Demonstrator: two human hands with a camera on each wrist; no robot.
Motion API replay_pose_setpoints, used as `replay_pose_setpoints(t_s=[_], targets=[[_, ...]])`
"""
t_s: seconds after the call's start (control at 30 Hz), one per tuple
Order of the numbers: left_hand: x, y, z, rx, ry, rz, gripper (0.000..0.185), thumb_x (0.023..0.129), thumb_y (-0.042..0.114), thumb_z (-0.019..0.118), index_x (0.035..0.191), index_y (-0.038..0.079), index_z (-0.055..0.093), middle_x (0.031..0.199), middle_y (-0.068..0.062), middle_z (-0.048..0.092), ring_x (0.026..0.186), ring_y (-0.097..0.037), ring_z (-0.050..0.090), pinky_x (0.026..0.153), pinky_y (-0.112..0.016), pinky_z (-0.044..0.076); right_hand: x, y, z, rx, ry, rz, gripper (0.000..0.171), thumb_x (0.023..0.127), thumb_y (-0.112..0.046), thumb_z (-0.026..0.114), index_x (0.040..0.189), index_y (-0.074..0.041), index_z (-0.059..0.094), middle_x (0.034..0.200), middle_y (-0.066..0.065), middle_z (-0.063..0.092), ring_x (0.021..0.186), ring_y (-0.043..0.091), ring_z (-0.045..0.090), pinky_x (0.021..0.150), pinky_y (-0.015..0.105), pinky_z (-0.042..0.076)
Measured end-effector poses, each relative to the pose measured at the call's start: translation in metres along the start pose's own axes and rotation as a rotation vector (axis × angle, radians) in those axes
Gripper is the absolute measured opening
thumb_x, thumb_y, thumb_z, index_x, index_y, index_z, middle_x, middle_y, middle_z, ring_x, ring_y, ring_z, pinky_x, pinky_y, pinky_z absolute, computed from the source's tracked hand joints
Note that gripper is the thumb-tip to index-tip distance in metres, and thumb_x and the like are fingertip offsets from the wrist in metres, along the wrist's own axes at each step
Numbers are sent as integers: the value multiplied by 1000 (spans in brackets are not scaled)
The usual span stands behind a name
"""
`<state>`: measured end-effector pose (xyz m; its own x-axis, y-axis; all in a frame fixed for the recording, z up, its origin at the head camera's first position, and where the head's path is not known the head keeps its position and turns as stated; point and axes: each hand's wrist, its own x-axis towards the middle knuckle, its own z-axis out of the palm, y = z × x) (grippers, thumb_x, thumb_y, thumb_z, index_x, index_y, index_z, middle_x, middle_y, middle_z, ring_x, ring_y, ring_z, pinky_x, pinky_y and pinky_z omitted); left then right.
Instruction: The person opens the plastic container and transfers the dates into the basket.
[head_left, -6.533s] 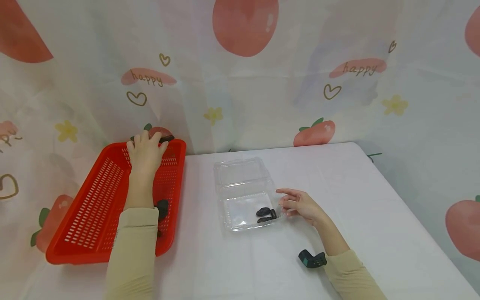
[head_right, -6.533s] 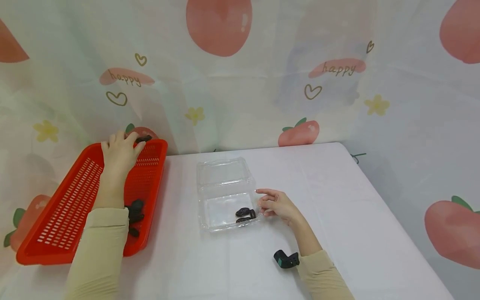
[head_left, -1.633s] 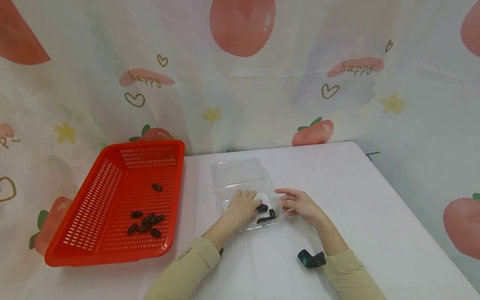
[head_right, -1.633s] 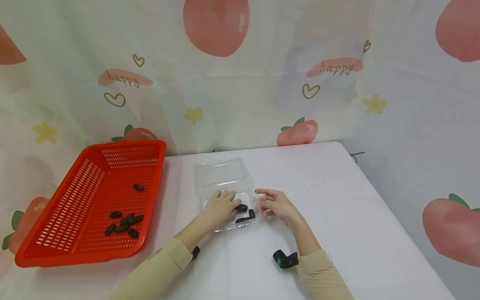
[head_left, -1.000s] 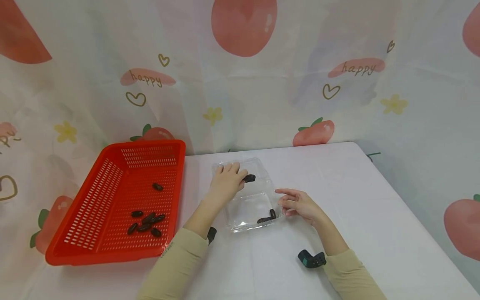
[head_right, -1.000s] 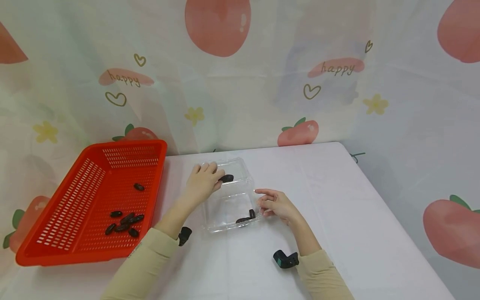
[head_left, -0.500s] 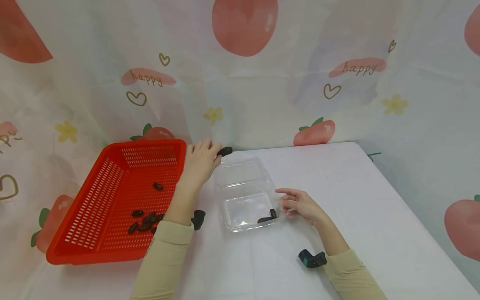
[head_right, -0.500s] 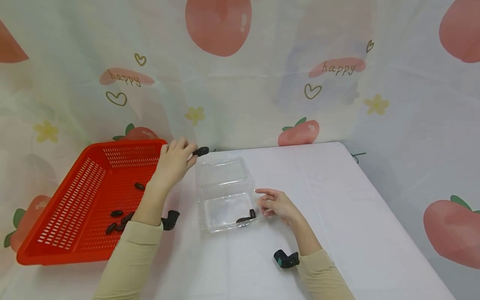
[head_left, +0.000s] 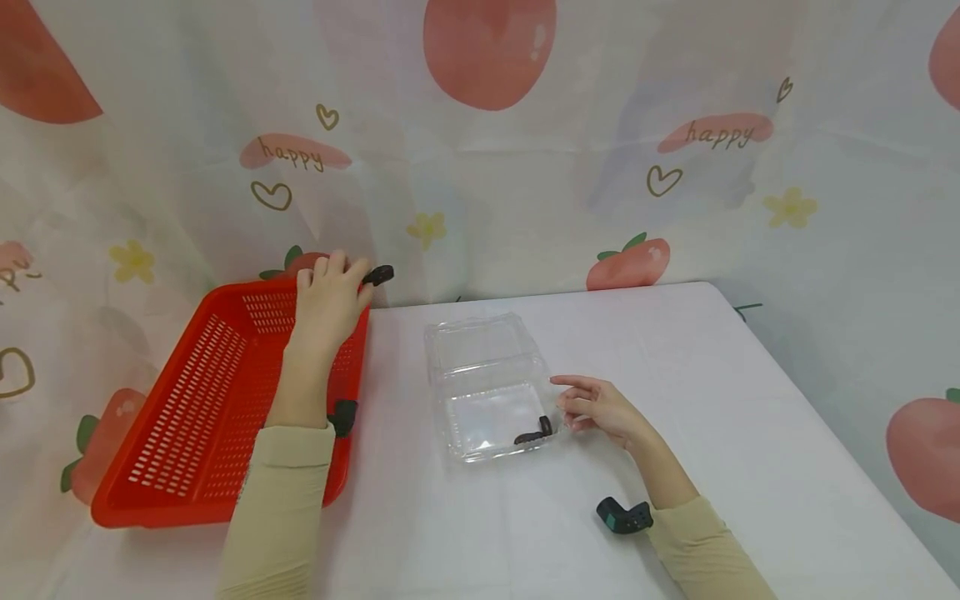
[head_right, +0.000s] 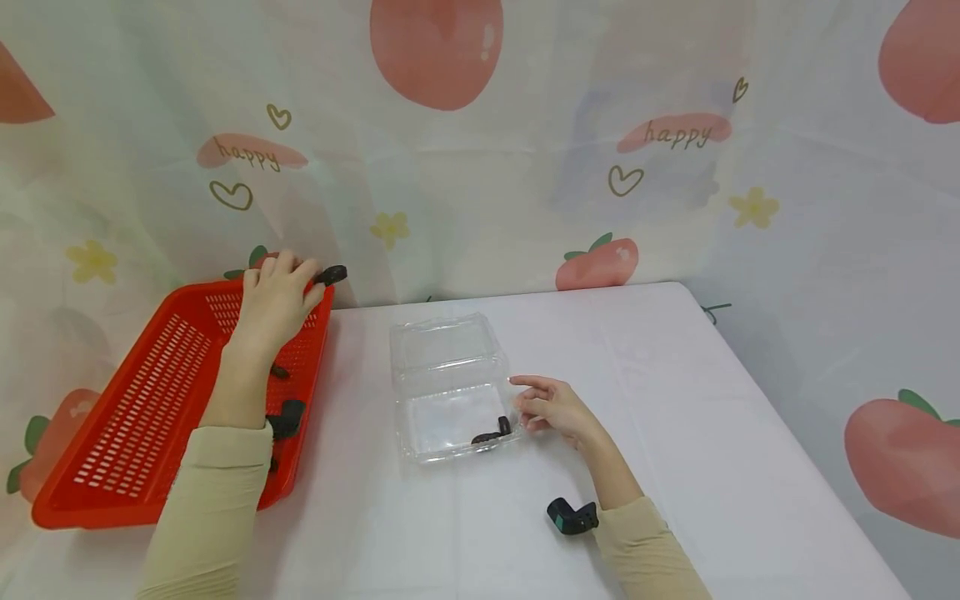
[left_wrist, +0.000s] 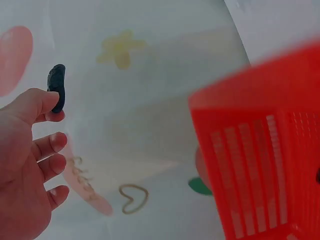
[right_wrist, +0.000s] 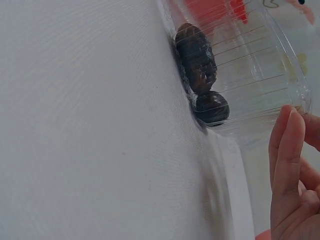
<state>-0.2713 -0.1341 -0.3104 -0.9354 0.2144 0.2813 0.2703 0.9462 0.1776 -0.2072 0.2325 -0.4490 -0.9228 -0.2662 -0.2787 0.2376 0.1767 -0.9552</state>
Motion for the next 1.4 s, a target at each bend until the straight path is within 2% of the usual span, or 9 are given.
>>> replay_pose_setpoints(t_s=[0.2,0.37,0.5,0.7,0.8,0.93,1.1,1.4], targets=[[-4,-34,-5,-8,-30,-51,31,94,17,49,123,8,45,114,-20,38,109,-39,32,92,-55,22,0,0,0,-2,2,4,54,87,-9,60,134,4,38,75,1,55,62,9,55,58,22,48],[-9,-59,1,10,-104,-92,30,95,16,47,122,5,42,117,-24,35,110,-44,29,90,-59,20,2,1,-1,-8,17,17,52,87,-10,60,133,2,40,72,0,56,62,9,55,58,22,48],[-16,-76,12,20,-178,-134,31,95,16,46,123,3,41,121,-27,33,113,-46,27,93,-62,18,3,2,-1,-2,11,13,52,87,-9,60,134,3,40,72,-1,55,62,9,55,58,22,48],[-32,-101,36,3,-255,-192,29,95,16,46,119,1,43,118,-29,34,108,-47,30,86,-59,22,2,2,0,2,-2,6,54,86,-9,60,134,3,39,74,0,55,62,9,55,58,22,48],[-38,-112,45,-3,-292,-219,35,95,16,45,126,0,41,124,-32,31,112,-50,27,89,-61,21,2,2,0,-5,-2,5,54,87,-9,60,134,3,38,75,1,54,62,10,54,58,22,48],[-41,-122,53,0,-345,-246,43,96,17,44,133,-2,35,131,-35,25,118,-52,23,94,-64,18,2,1,0,-6,5,4,53,87,-8,59,134,4,38,76,3,54,61,10,54,58,22,48],[-46,-129,57,15,-393,-280,45,96,17,44,135,-2,32,131,-36,24,118,-54,22,94,-64,18,2,0,0,-4,4,6,53,87,-8,59,134,4,38,76,2,54,61,10,54,57,22,48],[-52,-131,60,36,-381,-296,41,95,17,44,132,0,34,125,-36,28,115,-54,24,92,-65,19,2,1,0,-5,7,4,54,86,-8,60,134,4,38,76,2,54,61,9,54,57,22,48]])
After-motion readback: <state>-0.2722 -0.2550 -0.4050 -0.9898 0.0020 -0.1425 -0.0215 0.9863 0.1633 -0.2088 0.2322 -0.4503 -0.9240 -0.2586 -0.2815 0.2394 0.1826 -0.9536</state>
